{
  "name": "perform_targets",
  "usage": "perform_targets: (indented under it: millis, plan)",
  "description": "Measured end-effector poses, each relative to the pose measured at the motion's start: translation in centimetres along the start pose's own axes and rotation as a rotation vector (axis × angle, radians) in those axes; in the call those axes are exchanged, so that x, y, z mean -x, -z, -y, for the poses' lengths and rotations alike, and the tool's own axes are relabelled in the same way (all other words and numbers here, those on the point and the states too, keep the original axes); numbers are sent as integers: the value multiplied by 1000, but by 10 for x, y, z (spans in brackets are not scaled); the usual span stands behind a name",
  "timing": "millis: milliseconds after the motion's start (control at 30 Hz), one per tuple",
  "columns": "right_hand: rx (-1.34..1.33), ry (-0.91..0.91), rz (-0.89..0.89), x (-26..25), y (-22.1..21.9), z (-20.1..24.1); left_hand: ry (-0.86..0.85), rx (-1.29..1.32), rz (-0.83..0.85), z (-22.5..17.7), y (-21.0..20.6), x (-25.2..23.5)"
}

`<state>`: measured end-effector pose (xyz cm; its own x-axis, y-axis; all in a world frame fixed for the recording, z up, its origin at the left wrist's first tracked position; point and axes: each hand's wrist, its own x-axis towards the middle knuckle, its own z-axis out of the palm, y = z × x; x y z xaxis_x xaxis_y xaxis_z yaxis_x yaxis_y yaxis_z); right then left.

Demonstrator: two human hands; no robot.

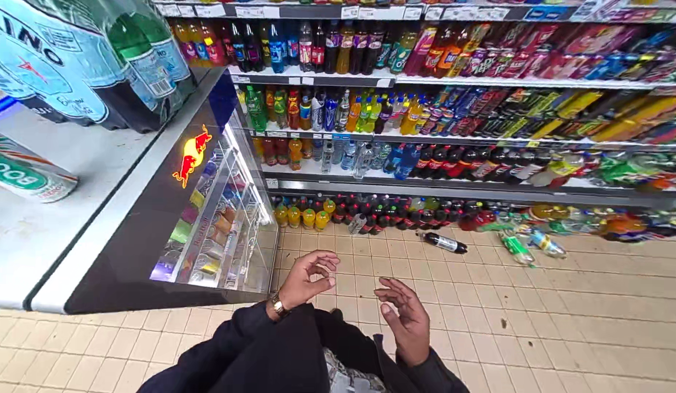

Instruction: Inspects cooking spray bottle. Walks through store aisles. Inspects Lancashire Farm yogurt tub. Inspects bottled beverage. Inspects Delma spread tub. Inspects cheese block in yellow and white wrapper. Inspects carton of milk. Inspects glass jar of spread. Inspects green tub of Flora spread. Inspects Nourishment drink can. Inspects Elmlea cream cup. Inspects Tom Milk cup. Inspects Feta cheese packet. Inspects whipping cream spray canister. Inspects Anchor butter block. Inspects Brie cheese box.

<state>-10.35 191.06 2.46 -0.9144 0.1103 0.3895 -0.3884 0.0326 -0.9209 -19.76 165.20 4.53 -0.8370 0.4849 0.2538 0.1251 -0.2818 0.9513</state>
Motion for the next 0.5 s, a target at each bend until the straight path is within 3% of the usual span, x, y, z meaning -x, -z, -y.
perform_targets:
  millis: [200,500]
  plan:
    - [-77,-39,106,-58,41,-30,10,-24,-121,13,-17,-38]
    - [-134,-61,192,-142,48,-82,8,-25,-189,39,8,-105]
